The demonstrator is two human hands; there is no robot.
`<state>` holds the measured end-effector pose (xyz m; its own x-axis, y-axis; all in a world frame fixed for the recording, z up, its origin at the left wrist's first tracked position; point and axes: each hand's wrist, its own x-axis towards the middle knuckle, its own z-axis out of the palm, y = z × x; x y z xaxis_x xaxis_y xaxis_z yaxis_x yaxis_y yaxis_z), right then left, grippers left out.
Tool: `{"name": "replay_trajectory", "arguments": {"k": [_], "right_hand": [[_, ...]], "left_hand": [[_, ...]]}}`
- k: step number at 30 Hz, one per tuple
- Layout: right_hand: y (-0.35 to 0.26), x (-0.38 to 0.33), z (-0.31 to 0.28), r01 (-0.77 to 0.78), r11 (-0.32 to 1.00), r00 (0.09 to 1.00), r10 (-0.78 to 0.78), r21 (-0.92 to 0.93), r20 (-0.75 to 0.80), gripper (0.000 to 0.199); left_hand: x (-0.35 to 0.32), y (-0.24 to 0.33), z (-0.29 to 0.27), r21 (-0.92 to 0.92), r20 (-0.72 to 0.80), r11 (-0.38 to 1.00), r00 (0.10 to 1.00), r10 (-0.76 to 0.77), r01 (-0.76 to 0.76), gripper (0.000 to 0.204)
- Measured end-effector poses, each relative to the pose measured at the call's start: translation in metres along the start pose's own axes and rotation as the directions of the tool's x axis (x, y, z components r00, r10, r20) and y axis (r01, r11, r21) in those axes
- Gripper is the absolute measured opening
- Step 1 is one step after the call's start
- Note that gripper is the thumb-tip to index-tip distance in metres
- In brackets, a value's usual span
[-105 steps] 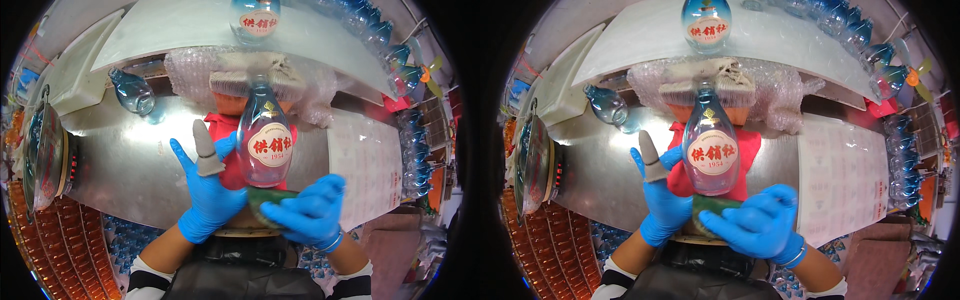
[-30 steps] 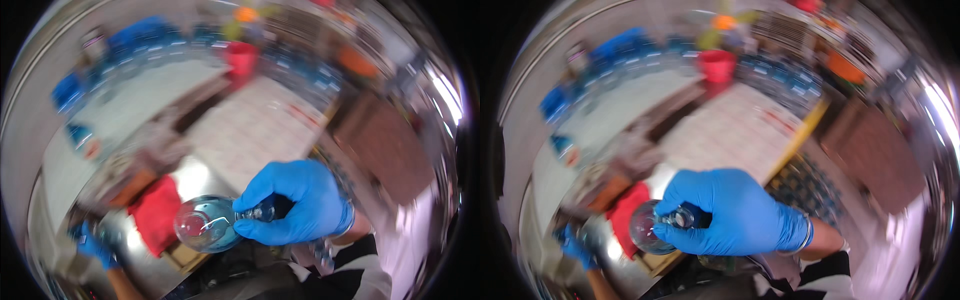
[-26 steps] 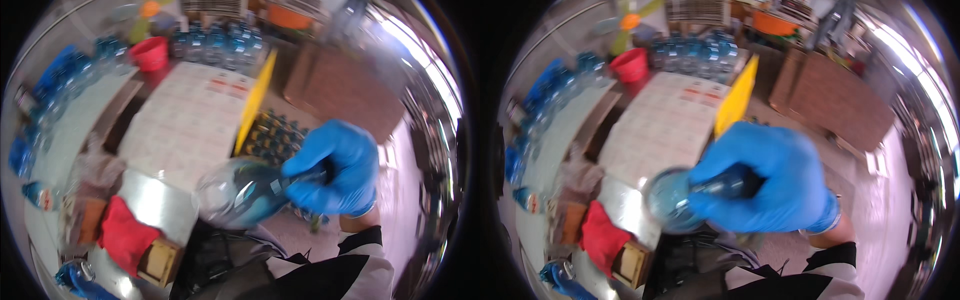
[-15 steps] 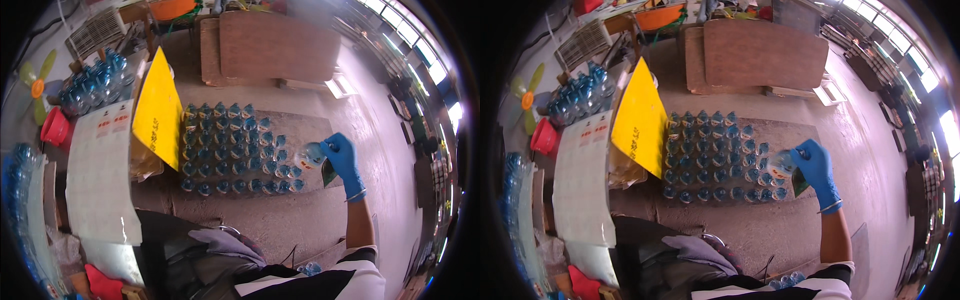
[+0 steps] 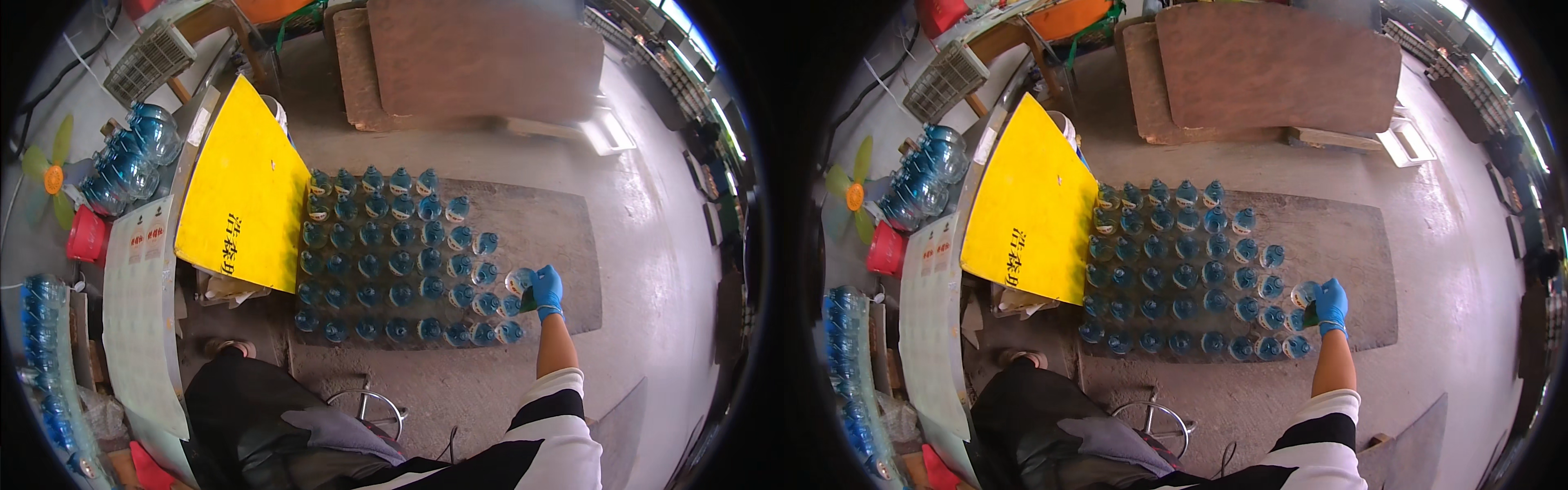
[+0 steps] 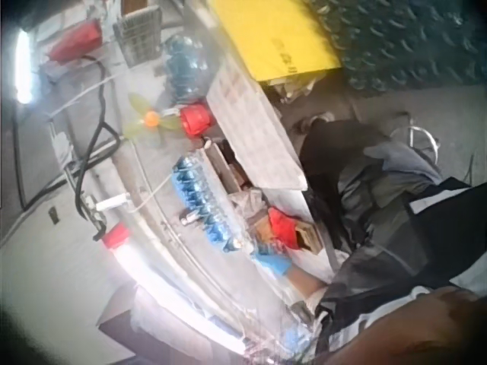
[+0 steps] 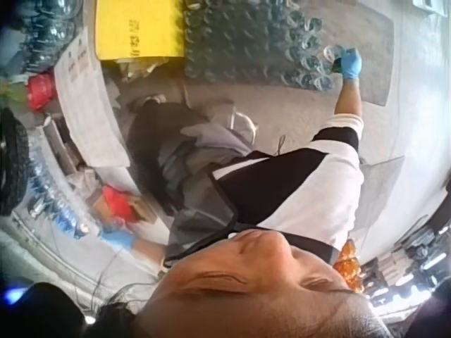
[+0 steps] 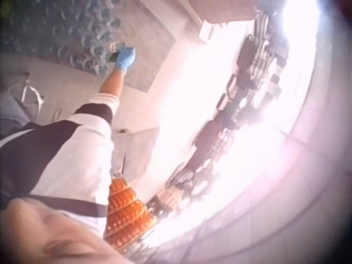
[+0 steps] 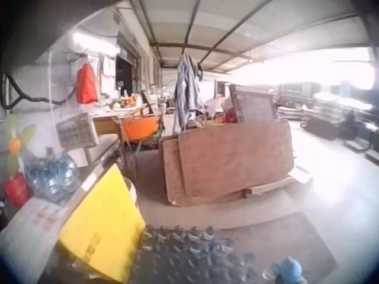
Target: The person applies circular paper labels to the bodies of blue glass bottles. They pick up a bottle, place it on a red cloth, align the label, and smooth it down with a green cloth. The person then places the labeled bottle on a nearby table and repeats the process with a new bottle.
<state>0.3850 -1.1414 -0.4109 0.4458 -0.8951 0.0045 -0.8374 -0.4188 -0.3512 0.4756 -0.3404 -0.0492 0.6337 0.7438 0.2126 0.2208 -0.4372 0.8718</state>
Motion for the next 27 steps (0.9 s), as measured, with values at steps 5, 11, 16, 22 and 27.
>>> {"name": "replay_trajectory", "arguments": {"k": [5, 11, 16, 22, 27], "right_hand": [[0.024, 0.024, 0.061, -0.072, 0.997, 0.994, 0.071, 0.012, 0.078, 0.028], [0.04, 0.035, 0.098, -0.2, 0.978, 0.974, 0.191, 0.061, 0.12, 0.03], [0.058, 0.04, 0.094, -0.193, 0.979, 0.977, 0.187, 0.065, 0.1, 0.03], [0.045, 0.057, 0.047, -0.26, 0.874, 0.943, 0.321, 0.411, -0.085, 0.041], [-0.029, 0.063, 0.011, -0.432, 0.038, 0.878, 0.243, 0.901, 0.411, 0.048]], "left_hand": [[0.024, -0.035, -0.036, -0.068, -0.015, 0.996, 0.998, 0.056, -0.056, 0.026], [0.024, -0.039, -0.048, 0.35, 0.205, 0.725, 0.804, 0.559, -0.593, 0.02], [0.069, -0.062, -0.081, 0.032, 0.028, 0.983, 0.984, 0.178, -0.179, 0.017], [0.112, -0.12, -0.09, -0.034, 0.13, 0.992, 0.983, 0.127, -0.123, 0.029], [0.138, -0.182, -0.081, -0.195, 0.091, 0.93, 0.95, -0.298, 0.311, 0.033]]}}
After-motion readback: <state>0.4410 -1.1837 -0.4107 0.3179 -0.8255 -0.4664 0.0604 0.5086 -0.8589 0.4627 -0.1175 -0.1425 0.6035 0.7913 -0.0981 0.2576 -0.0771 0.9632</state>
